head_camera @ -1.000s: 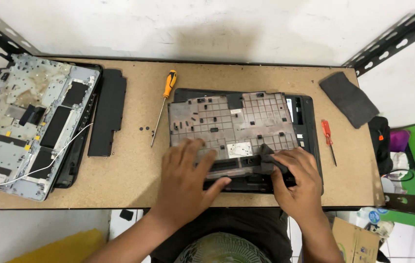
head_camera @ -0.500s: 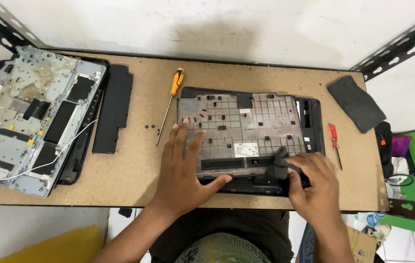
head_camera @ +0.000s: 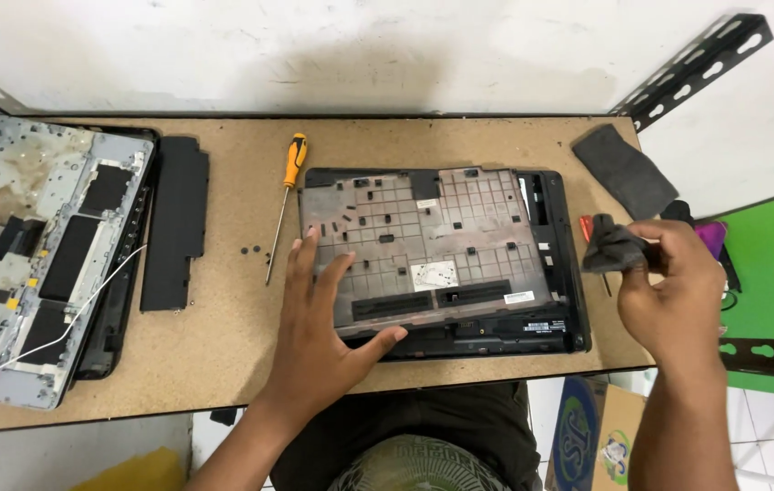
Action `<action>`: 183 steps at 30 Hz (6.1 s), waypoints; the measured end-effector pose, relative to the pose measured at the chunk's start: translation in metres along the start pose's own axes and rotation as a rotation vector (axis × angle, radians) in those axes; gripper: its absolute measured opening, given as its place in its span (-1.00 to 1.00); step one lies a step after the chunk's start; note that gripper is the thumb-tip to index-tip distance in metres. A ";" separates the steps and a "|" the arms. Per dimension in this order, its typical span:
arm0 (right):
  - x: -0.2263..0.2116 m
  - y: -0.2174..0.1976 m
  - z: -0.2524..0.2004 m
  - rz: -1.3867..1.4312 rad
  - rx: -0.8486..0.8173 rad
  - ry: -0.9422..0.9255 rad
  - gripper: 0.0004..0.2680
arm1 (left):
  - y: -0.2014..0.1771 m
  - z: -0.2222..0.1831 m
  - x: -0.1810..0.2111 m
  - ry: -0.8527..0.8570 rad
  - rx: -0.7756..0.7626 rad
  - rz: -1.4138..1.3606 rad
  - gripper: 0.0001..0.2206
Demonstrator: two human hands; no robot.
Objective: Disassembling a laptop by removing the bottom cover and manipulating internal components
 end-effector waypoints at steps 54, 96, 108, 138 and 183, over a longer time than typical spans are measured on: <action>-0.168 0.186 0.116 0.317 -0.623 -0.546 -0.87 | -0.006 -0.004 0.005 -0.300 -0.141 -0.135 -0.32; -0.144 0.100 0.121 0.241 -0.724 0.253 -0.88 | -0.004 -0.009 -0.003 -0.210 -0.024 -0.168 -0.21; -0.131 0.152 0.105 0.582 -0.647 -0.235 -0.77 | 0.001 -0.014 -0.008 -0.062 0.218 -0.260 -0.19; 0.003 0.024 0.039 0.292 -0.238 0.000 -0.82 | 0.007 -0.023 -0.015 0.156 0.290 -0.072 -0.55; -0.198 0.117 0.013 0.567 -0.662 -0.406 -0.83 | 0.018 -0.025 -0.033 0.139 0.379 0.003 -0.61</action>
Point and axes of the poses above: each hand's wrist, its own z-axis towards the middle knuckle, its own y-axis out of the palm, x = y × z, the point moved 4 cm from there along z, towards the middle knuckle, and after that the axes turned 2 degrees about -x, right-handed, at the moved point
